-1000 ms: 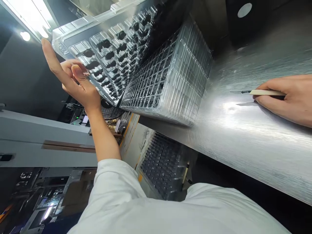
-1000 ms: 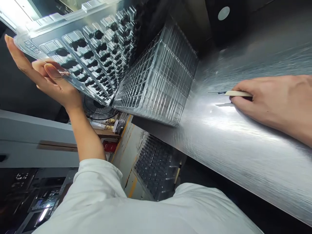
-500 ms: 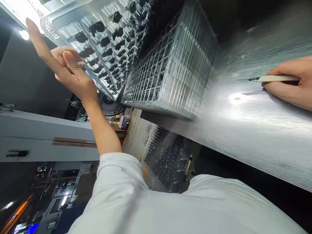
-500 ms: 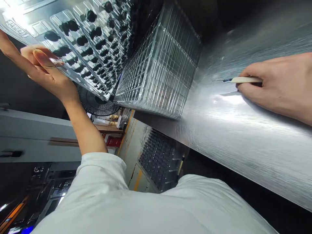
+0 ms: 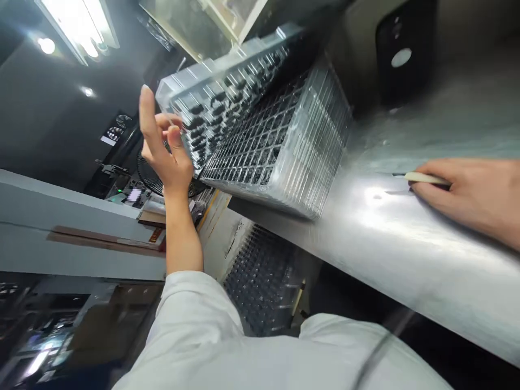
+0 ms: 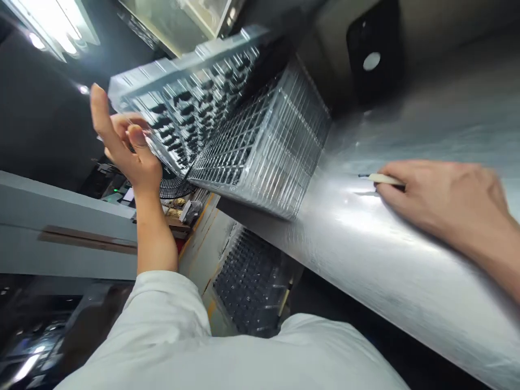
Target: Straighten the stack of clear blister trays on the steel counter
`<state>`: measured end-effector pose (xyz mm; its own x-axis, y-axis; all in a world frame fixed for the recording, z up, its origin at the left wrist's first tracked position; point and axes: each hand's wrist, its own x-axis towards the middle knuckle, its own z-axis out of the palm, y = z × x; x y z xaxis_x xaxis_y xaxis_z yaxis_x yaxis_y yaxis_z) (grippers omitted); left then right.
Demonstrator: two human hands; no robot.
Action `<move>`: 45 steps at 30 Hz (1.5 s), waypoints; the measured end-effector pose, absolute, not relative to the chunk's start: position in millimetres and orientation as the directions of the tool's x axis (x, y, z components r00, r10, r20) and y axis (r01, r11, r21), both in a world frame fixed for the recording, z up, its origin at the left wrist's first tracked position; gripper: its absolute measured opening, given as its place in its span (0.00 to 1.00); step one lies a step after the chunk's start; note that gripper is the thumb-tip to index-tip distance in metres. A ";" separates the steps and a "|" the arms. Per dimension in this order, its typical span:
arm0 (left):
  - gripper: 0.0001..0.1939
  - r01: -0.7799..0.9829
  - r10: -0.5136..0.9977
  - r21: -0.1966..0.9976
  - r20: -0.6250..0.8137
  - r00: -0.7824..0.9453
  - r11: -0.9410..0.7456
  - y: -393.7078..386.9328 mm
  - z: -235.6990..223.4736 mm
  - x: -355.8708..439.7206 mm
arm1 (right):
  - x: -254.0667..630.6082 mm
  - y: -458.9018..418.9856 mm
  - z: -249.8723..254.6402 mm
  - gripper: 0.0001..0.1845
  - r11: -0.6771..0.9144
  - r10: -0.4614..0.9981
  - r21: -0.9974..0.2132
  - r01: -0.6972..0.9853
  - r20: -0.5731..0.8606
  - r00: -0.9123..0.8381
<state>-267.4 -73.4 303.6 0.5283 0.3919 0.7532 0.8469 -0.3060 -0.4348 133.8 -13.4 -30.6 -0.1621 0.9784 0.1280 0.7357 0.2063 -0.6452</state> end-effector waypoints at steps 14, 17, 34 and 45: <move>0.27 0.748 0.297 -0.573 0.690 0.661 -0.334 -105.0 218.3 -250.8 | 139.6 -17.5 1.0 0.28 0.241 0.969 -0.527 0.815 0.080 -0.234; 0.26 0.760 0.283 -0.534 0.715 0.640 -0.370 -108.1 198.6 -250.8 | 141.7 -16.1 2.1 0.30 0.239 0.969 -0.518 0.821 0.073 -0.236; 0.20 0.778 0.367 -0.403 0.713 0.597 -0.483 -123.8 149.4 -253.2 | 137.0 -27.7 10.4 0.30 0.273 0.962 -0.494 0.825 0.118 -0.248; 0.28 0.776 0.365 -0.264 0.765 0.530 -0.572 -115.5 124.4 -208.2 | 130.4 -32.9 5.0 0.12 0.434 0.896 -0.474 0.767 0.313 -0.314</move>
<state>-208.2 -115.5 124.4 0.5299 0.3652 0.7654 0.7763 -0.5722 -0.2644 130.4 -32.9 5.0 -0.3136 0.8963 0.3134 0.7665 0.4338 -0.4736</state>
